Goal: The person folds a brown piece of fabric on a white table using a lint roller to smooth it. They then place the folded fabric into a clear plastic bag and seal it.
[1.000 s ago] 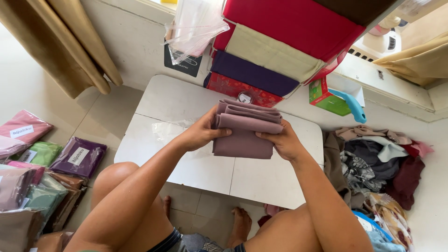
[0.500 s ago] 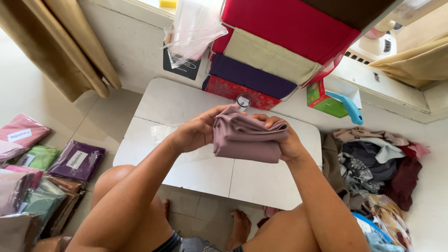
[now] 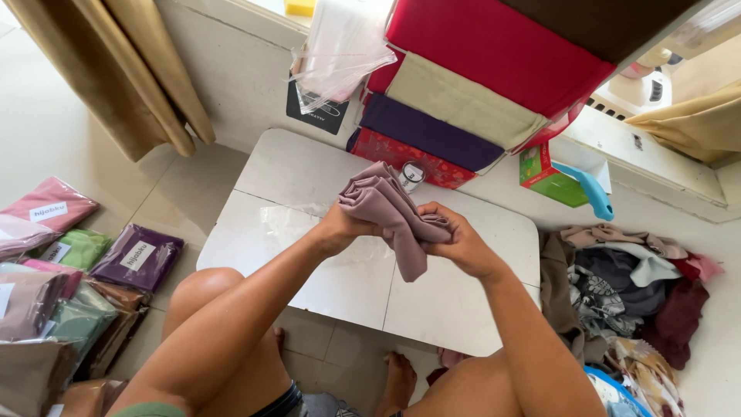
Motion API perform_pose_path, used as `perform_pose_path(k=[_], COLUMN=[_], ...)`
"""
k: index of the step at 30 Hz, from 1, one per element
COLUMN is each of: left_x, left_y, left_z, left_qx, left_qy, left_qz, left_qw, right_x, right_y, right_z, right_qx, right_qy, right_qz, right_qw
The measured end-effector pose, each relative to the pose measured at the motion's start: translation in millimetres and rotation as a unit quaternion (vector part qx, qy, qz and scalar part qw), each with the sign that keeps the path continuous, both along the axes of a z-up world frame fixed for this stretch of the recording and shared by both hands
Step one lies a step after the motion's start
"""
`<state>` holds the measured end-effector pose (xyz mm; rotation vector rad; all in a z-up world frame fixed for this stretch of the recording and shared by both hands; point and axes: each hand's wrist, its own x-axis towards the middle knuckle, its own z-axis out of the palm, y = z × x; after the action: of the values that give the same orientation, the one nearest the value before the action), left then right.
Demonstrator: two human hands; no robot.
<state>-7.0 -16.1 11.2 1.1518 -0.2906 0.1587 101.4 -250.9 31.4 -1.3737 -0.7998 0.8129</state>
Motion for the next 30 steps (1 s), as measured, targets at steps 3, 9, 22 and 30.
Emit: perform_pose_path(k=[3, 9, 22, 30], left_x=[5.7, 12.7, 24.1, 19.6], left_y=[0.1, -29.8, -13.8, 2.6], left_z=[-19.9, -44.2, -54.0, -119.8], left_qx=[0.04, 0.086, 0.174, 0.746], left_qy=[0.1, 0.107, 0.069, 0.144], left_qz=[0.061, 0.15, 0.14, 0.072], left_qw=[0.992, 0.979, 0.972, 0.646], right_x=[11.4, -37.6, -14.6, 31.1], right_y=[-1.4, 39.3, 16.1, -38.3], right_z=[4.7, 20.9, 21.3, 8.6], right_qx=[-0.002, -0.252, -0.239, -0.419], right_qy=[-0.016, -0.239, -0.272, -0.273], right_qz=[0.065, -0.12, -0.067, -0.057], right_qw=[0.998, 0.93, 0.93, 0.864])
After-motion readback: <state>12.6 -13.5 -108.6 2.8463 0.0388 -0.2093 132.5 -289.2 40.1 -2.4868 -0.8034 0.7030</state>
